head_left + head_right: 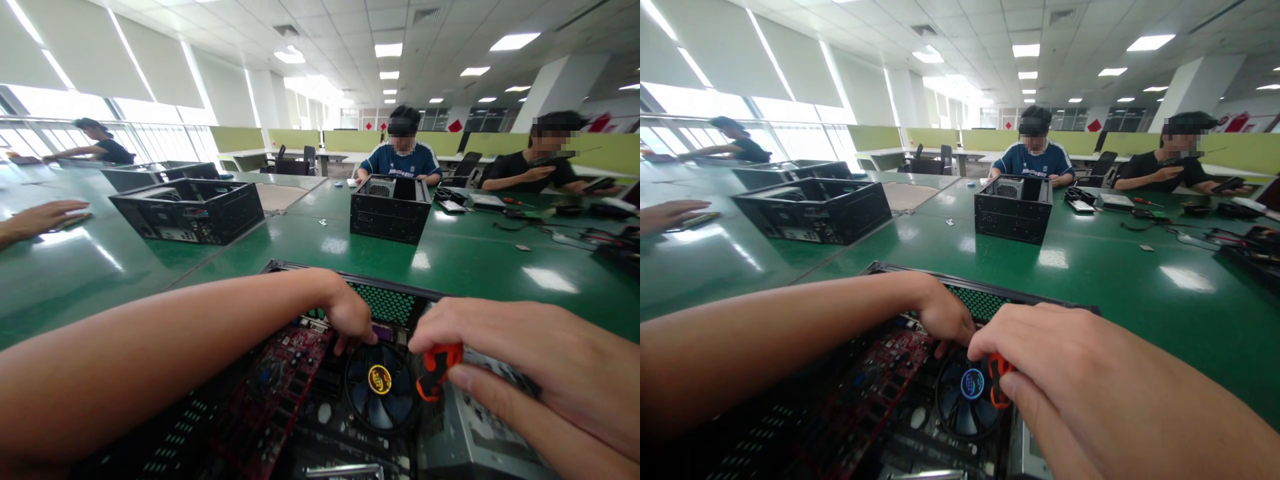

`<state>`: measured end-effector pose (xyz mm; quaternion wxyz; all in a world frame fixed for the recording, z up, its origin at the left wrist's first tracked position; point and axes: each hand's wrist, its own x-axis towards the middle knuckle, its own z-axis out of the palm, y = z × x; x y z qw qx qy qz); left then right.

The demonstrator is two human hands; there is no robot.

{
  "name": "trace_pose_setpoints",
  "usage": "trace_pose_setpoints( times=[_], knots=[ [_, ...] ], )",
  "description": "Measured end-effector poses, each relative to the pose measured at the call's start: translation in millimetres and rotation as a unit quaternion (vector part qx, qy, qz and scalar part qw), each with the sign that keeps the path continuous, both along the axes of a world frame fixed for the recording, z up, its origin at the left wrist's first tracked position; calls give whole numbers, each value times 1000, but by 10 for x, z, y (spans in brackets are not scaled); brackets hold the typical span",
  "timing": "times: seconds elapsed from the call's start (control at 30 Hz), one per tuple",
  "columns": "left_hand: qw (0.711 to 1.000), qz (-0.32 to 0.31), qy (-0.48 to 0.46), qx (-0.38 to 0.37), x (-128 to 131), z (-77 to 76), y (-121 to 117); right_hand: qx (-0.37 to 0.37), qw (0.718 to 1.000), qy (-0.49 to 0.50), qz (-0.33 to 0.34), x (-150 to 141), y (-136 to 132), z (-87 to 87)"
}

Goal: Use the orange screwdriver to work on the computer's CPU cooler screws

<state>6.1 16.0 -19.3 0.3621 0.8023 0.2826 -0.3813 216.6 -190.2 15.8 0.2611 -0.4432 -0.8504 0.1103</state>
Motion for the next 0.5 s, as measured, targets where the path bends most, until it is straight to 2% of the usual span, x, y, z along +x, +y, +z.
trace_pose_setpoints(
  times=[0.2,0.5],
  knots=[
    [1000,-2,-3,-4,13,-19,21,46,999,-8,-2,6,43,-37],
    [1000,4,-1,3,7,10,-32,90,994,-7,-57,37,2,-170]
  ],
)
